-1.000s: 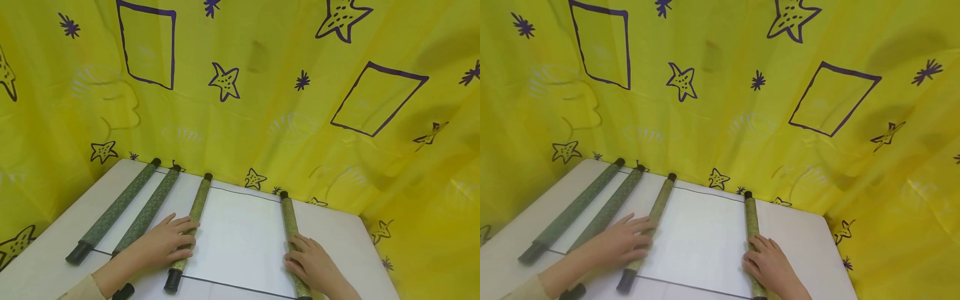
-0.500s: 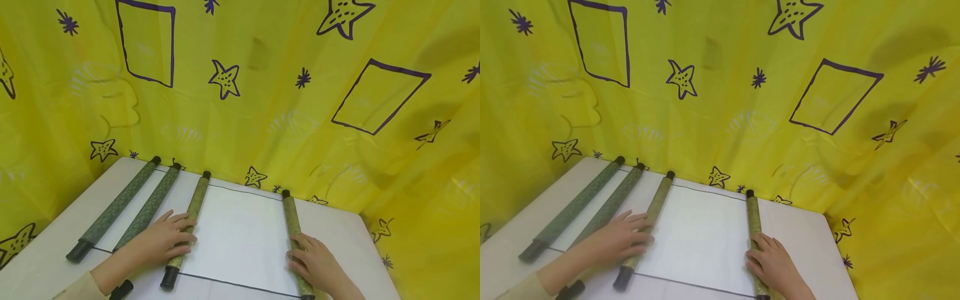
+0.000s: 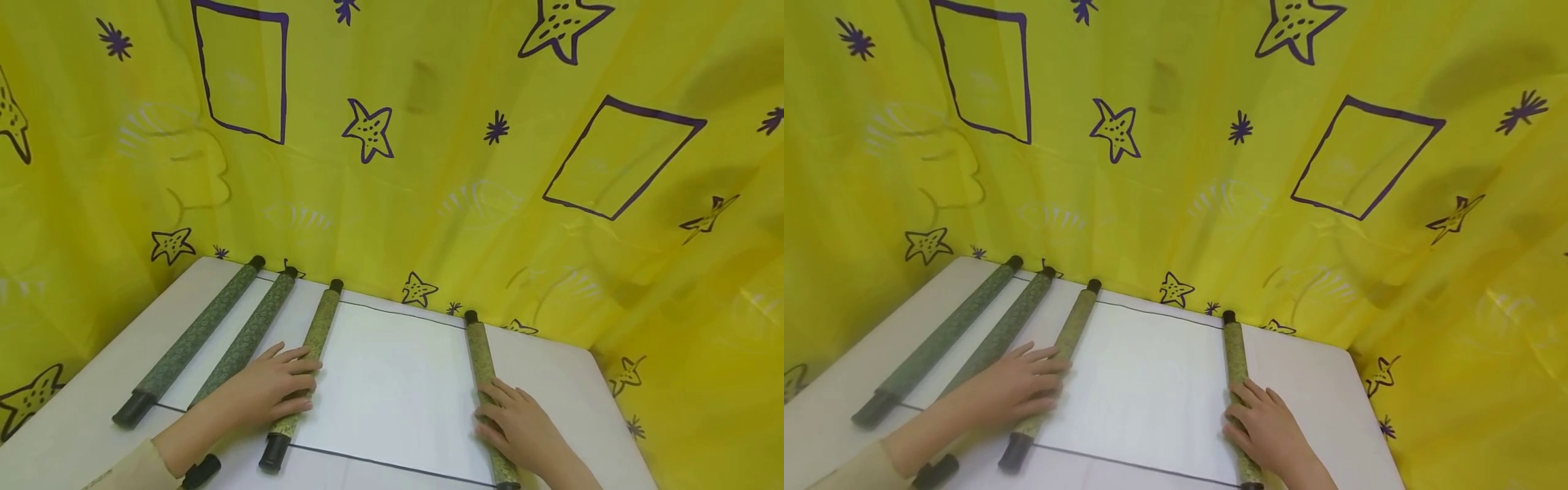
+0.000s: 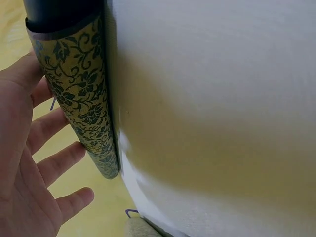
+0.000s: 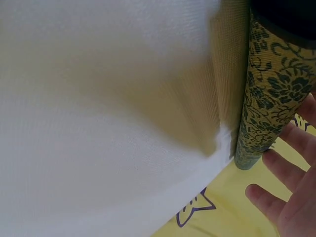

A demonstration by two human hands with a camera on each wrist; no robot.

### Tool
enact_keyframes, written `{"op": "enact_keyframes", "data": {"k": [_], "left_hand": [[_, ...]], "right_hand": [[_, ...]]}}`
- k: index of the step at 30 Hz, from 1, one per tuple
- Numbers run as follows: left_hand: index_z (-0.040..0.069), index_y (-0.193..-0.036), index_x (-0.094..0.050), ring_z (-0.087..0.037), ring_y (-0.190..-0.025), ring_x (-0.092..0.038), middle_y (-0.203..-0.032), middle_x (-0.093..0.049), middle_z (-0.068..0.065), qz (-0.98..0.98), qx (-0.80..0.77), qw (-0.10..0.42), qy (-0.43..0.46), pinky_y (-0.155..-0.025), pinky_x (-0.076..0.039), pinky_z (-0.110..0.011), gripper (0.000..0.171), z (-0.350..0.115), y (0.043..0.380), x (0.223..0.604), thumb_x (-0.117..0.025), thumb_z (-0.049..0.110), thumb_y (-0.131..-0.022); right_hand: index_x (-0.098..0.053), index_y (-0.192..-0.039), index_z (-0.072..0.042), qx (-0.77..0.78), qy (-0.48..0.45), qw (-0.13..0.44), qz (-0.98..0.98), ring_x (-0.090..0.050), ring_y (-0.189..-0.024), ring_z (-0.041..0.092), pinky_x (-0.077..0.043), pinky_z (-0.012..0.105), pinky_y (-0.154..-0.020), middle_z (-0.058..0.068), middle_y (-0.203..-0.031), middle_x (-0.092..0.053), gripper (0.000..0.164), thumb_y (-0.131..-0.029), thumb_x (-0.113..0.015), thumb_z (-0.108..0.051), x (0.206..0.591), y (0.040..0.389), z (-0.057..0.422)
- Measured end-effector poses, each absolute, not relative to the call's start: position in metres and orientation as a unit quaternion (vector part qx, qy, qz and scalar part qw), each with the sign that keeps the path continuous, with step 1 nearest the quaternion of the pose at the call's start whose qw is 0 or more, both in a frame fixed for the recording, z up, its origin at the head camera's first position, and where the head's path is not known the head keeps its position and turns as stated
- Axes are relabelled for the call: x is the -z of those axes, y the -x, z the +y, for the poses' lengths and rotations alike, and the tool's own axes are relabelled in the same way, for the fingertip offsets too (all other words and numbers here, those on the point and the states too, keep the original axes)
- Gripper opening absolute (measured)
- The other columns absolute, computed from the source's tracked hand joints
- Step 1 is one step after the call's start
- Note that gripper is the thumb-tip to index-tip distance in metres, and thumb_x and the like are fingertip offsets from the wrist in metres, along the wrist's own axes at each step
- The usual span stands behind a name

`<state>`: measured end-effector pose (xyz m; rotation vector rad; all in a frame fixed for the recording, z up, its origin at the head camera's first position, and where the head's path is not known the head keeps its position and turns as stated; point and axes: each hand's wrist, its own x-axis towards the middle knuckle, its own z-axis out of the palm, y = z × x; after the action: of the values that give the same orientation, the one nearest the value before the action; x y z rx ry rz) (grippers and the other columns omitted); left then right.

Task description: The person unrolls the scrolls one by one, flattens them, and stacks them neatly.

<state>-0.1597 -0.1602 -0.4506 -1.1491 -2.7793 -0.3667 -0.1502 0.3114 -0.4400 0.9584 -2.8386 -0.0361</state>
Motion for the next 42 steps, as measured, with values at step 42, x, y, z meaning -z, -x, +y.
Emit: {"op": "enact_keyframes", "data": {"k": [42], "left_hand": [[0.029, -0.104, -0.072, -0.036, -0.132, -0.051, -0.141, -0.058, -0.006, -0.924, 0.112, 0.080, 0.357, -0.107, -0.031, -0.069, 0.017, -0.184, 0.162, 0.454, -0.062, 0.041, -0.097]], "right_hand": [[-0.074, -0.086, -0.025, 0.033, -0.270, 0.082, -0.959, -0.054, -0.128, 0.036, -0.048, 0.053, -0.096, 0.011, -0.134, -0.062, 0.013, -0.078, -0.081, -0.017, 0.441, 0.149, 0.326]]}}
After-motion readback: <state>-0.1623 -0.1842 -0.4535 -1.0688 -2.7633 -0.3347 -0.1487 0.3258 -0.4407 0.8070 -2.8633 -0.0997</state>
